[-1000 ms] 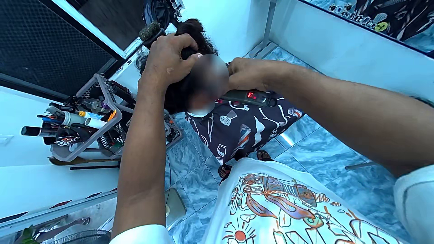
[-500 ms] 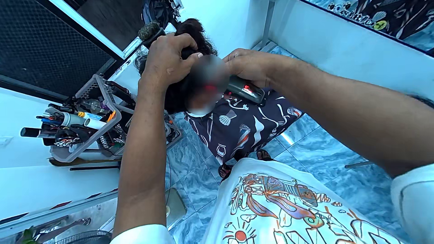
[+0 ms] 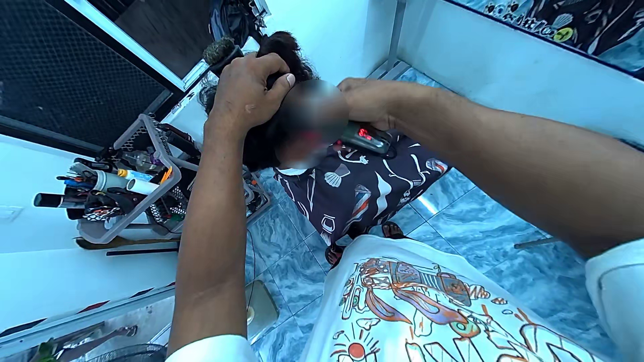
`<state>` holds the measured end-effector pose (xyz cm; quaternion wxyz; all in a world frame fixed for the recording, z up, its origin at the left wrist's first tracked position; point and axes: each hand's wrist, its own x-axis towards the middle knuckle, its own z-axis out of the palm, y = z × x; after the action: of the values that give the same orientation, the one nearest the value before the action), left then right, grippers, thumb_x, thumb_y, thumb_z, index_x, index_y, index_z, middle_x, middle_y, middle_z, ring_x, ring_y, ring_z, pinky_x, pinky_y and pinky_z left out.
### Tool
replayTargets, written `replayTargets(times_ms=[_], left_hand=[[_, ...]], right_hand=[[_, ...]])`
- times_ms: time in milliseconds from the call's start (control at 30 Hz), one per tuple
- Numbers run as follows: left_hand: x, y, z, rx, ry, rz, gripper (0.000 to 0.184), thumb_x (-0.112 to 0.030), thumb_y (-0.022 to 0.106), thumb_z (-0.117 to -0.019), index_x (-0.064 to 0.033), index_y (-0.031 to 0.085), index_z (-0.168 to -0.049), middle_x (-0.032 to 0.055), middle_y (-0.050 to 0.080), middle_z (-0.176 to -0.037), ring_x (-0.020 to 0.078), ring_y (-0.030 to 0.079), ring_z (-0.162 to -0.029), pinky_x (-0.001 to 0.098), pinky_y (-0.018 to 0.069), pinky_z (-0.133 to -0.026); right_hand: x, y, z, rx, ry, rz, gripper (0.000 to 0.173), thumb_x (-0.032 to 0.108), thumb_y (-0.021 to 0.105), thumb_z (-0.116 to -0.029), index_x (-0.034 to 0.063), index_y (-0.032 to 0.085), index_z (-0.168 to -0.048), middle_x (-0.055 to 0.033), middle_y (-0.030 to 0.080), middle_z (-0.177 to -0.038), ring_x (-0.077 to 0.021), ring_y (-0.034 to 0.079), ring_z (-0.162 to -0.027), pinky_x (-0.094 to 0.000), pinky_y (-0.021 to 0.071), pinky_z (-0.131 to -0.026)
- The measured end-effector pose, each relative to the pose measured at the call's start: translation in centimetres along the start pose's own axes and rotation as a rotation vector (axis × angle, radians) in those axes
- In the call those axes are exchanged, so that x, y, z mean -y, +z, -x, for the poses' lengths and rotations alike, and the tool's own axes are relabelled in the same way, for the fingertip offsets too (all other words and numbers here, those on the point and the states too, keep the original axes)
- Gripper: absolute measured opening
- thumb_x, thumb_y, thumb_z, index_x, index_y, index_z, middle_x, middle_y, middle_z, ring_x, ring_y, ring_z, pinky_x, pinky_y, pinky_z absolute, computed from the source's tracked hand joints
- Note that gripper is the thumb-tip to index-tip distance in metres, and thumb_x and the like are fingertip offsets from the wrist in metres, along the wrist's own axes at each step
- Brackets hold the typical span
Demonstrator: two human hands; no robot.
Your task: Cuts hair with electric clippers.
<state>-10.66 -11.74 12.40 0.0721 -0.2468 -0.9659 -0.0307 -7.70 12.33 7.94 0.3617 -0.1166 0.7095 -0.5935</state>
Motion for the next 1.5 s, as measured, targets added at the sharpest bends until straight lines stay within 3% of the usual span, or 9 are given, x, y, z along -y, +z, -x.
replayTargets(times_ms=[200,333,633,767,900,1033,1167,1300,1500], left_hand=[[0.1,0.0,0.1,-0.008,0.008,0.004,0.038,-0.048,0.046,-0.105,-0.0234,0.072,-0.116,0.0055,0.073,-0.113,0.0224,0.068,-0.11,0.0524,0.0516,-0.095],[0.1,0.0,0.1,0.0,0.002,0.001,0.039,-0.048,0.045,-0.1054,-0.0236,0.072,-0.118,0.0051,0.073,-0.114,0.0225,0.068,-0.111,0.0524,0.0513,-0.096],[0.1,-0.1,0.1,0.013,0.003,-0.004,0.04,-0.048,0.042,-0.1064,-0.0231,0.071,-0.118,0.0068,0.073,-0.114,0.0243,0.068,-0.112,0.0537,0.0504,-0.096],[0.0,-0.3,0.0,0.011,0.0,-0.007,0.041,-0.048,0.04,-0.1073,-0.0226,0.071,-0.117,0.0067,0.073,-0.113,0.0235,0.068,-0.112,0.0538,0.0501,-0.095],[0.0,-0.2,0.1,0.008,-0.005,-0.002,0.041,-0.046,0.039,-0.1077,-0.0209,0.071,-0.116,0.0071,0.072,-0.11,0.0238,0.069,-0.109,0.0537,0.0505,-0.093],[-0.1,-0.3,0.0,0.015,-0.008,0.005,0.04,-0.045,0.04,-0.108,-0.0211,0.07,-0.116,0.0081,0.072,-0.112,0.0248,0.068,-0.111,0.0549,0.05,-0.094],[0.1,-0.1,0.0,0.006,-0.002,0.01,0.039,-0.045,0.04,-0.1078,-0.022,0.071,-0.116,0.0068,0.072,-0.11,0.023,0.068,-0.109,0.0536,0.0508,-0.093],[0.0,-0.2,-0.1,0.018,-0.012,0.005,0.039,-0.045,0.04,-0.1078,-0.022,0.07,-0.117,0.0075,0.072,-0.111,0.0242,0.068,-0.11,0.0536,0.0501,-0.094],[0.1,-0.3,-0.1,0.027,-0.015,0.001,0.039,-0.046,0.039,-0.1077,-0.0229,0.07,-0.118,0.0068,0.071,-0.112,0.0235,0.067,-0.11,0.0537,0.0502,-0.094]], right_hand=[[0.0,0.3,0.0,-0.006,0.104,0.175,0.035,0.036,0.073,-0.095,0.0015,0.067,-0.102,-0.015,0.069,-0.08,-0.0226,0.067,-0.058,-0.0388,0.0597,-0.054],[1.0,-0.4,0.1,-0.011,-0.001,0.014,0.038,0.04,0.065,-0.0976,0.0032,0.069,-0.106,-0.0137,0.072,-0.085,-0.0207,0.07,-0.064,-0.0364,0.0607,-0.056],[1.8,-0.3,0.1,0.008,-0.017,0.122,0.035,0.038,0.068,-0.0967,0.0035,0.071,-0.102,-0.0122,0.071,-0.083,-0.0194,0.069,-0.064,-0.0361,0.06,-0.057],[1.5,-0.1,0.2,0.004,0.08,0.325,0.034,0.035,0.073,-0.0953,0.002,0.069,-0.097,-0.0136,0.069,-0.076,-0.0206,0.066,-0.056,-0.0373,0.0586,-0.052],[2.4,-0.5,0.2,-0.024,-0.008,0.215,0.035,0.039,0.068,-0.0966,0.0033,0.07,-0.098,-0.0118,0.07,-0.079,-0.0185,0.067,-0.06,-0.0358,0.0595,-0.054],[1.8,-0.1,0.1,0.0,0.058,0.393,0.033,0.036,0.075,-0.0936,0.0034,0.069,-0.095,-0.0118,0.068,-0.075,-0.0192,0.065,-0.057,-0.0368,0.0577,-0.054],[2.6,-0.3,0.4,-0.028,-0.031,0.27,0.034,0.037,0.071,-0.0956,0.0038,0.071,-0.096,-0.0104,0.07,-0.077,-0.0175,0.066,-0.059,-0.0345,0.0586,-0.054],[1.7,-0.1,0.1,-0.016,0.055,0.43,0.033,0.035,0.077,-0.0926,0.0034,0.069,-0.092,-0.0116,0.067,-0.073,-0.0195,0.064,-0.055,-0.0374,0.057,-0.052],[2.3,-0.2,0.2,-0.028,-0.02,0.384,0.032,0.035,0.075,-0.0936,0.0037,0.07,-0.092,-0.0102,0.067,-0.073,-0.0171,0.064,-0.057,-0.0354,0.0566,-0.053]])
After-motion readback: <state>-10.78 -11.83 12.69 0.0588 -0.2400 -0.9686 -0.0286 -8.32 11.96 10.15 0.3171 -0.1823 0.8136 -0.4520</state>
